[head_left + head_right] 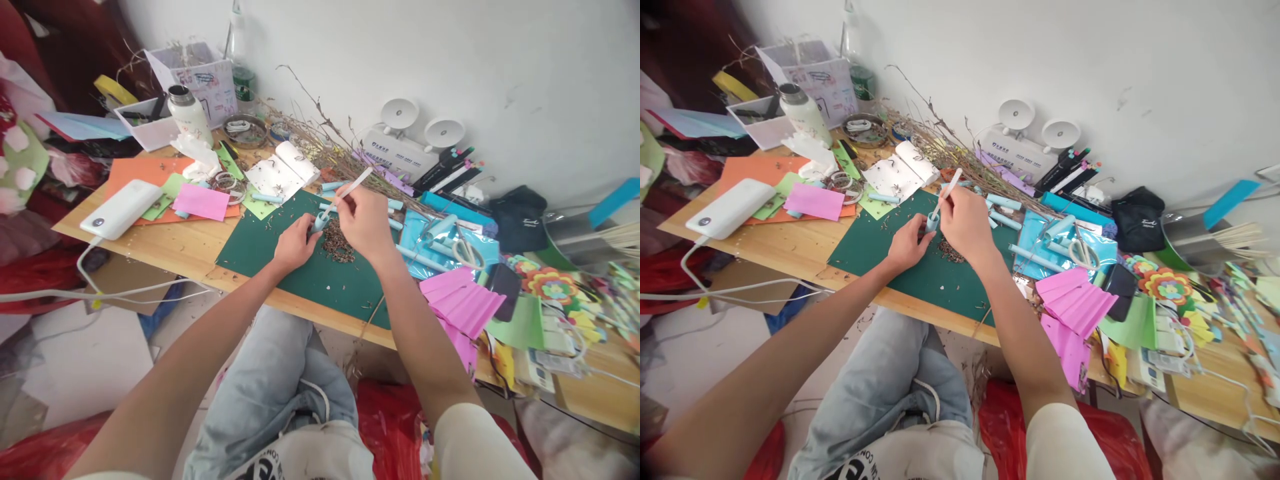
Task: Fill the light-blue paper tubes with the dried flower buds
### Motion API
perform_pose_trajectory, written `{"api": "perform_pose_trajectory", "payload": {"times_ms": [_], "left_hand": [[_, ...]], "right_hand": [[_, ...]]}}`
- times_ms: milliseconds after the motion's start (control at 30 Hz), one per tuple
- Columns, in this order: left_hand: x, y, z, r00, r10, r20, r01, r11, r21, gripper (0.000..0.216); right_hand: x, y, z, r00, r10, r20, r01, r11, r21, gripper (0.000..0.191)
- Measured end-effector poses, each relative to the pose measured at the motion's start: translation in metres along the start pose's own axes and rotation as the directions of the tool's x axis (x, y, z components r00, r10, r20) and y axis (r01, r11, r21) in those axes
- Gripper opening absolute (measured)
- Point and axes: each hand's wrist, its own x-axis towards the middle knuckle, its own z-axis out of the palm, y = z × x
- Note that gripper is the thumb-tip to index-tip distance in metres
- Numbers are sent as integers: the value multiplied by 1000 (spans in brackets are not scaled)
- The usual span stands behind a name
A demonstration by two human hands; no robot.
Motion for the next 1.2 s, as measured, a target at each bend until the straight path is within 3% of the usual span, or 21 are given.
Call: {"api": "perform_pose_trajectory", "payload": {"times_ms": [133,267,367,533,767,900,1000,1200], "left_hand": [[0,0,0,1000,0,5,1,1000,-6,19],[0,0,0,1000,3,3,-3,1000,-6,19],[0,0,0,1000,5,6,-5,1000,-13,19],[0,1,0,1000,2,9,-2,1000,-12,19],[-1,2,-1,1000,12,11,-11,1000,-15,19],[-1,2,-1,1000,-2,17,2,1000,-14,19],[-1,1,-1,1000,1,15,-1,1000,-12,19],[0,2,-1,1000,-1,9,1,1000,2,18]], "right_hand": [[6,0,-2,998,-17,68,20,999,-40,19],[8,-3,-3,999,-19,37,20,999,-33,20],[7,-5,-2,996,-46,80,47,999,-15,17],[1,0,2,1000,17,-8,-16,993,117,20],[-5,10,12,993,118,-20,-104,930,351,23],[-3,12,10,996,75,46,-85,960,266,19],[-1,10,6,997,70,-18,-66,984,166,20],[-2,3,5,1000,14,-16,-13,1000,22,21]]}}
